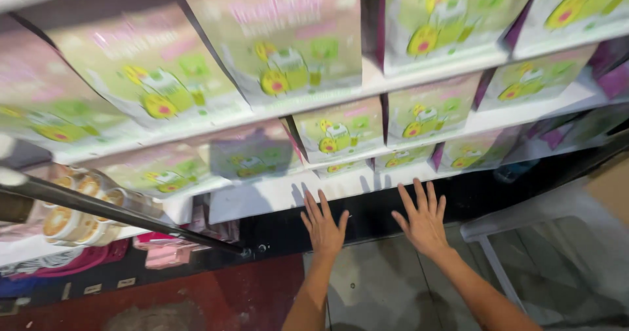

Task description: The person wipes packages of avocado milk and Tokyo vanilla coffee with a cloth while taking them from a cardboard box. The person then places the packages onto the store shelves, arranging them neatly in rows.

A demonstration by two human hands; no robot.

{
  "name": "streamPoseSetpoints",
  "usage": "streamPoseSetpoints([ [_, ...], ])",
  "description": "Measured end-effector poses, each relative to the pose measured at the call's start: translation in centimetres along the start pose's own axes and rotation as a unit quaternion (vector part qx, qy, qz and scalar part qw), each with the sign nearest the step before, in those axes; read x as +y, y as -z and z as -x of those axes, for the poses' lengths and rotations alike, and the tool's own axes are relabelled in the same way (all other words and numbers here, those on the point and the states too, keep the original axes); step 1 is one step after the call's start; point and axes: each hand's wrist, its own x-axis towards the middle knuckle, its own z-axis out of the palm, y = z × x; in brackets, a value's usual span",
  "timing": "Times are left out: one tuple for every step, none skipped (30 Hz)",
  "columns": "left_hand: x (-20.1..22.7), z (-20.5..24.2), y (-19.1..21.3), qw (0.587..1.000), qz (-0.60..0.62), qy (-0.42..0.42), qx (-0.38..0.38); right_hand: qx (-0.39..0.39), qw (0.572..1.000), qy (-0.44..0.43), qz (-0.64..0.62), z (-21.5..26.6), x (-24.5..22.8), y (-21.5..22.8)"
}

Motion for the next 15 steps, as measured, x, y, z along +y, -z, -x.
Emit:
streamPoseSetpoints([
  [-0.9,-1.5,-1.6,0.999,0.036,-0.005,0.020,0.022,1.000,0.010,-0.004,-1.0,0.4,-2.2],
  [-1.9,-2.9,-3.2,0.997,0.072,-0.009,0.039,0.043,0.999,0.022,-0.009,-2.0,0.7,-4.3],
  [-2.9,-4.3,-4.9,0.997,0.072,-0.008,0.041,0.043,0.999,0.023,-0.010,-3.2,0.8,-5.8],
  [-3.9,-5.5,-6.7,0.988,0.127,-0.027,0.080,0.062,0.997,0.029,-0.018,-4.3,0.9,-7.4],
  [-4.9,-6.7,-8.4,0.975,0.182,-0.046,0.118,0.081,0.996,0.035,-0.026,-5.4,0.9,-8.9],
  [-5.8,-7.9,-9.9,0.976,0.180,-0.042,0.119,0.079,0.996,0.038,-0.029,-6.4,1.0,-10.3],
  [-6.7,-9.1,-11.4,0.964,0.219,-0.061,0.136,0.105,0.993,0.036,-0.036,-7.3,1.2,-11.6],
  [-7.6,-10.5,-12.7,0.951,0.257,-0.081,0.154,0.133,0.990,0.034,-0.044,-8.5,1.2,-12.9],
  [-7.8,-11.1,-13.3,0.951,0.254,-0.078,0.156,0.132,0.989,0.038,-0.047,-9.1,1.4,-14.0],
  [-7.9,-11.8,-13.7,0.948,0.263,-0.085,0.160,0.165,0.983,0.049,-0.057,-10.0,1.6,-15.0],
  [-8.0,-12.6,-13.9,0.944,0.271,-0.092,0.163,0.198,0.976,0.060,-0.067,-10.8,1.7,-15.8],
  [-7.6,-12.5,-13.8,0.944,0.270,-0.092,0.166,0.199,0.976,0.062,-0.069,-11.2,1.9,-16.9],
  [-7.2,-12.5,-13.6,0.945,0.289,-0.058,0.138,0.220,0.971,0.066,-0.068,-11.7,2.0,-17.8],
  [-6.5,-12.9,-13.2,0.944,0.310,-0.026,0.112,0.244,0.965,0.071,-0.066,-12.5,2.3,-18.3],
  [-6.5,-13.1,-13.5,0.943,0.311,-0.028,0.118,0.249,0.963,0.075,-0.066,-13.2,3.0,-19.7],
])
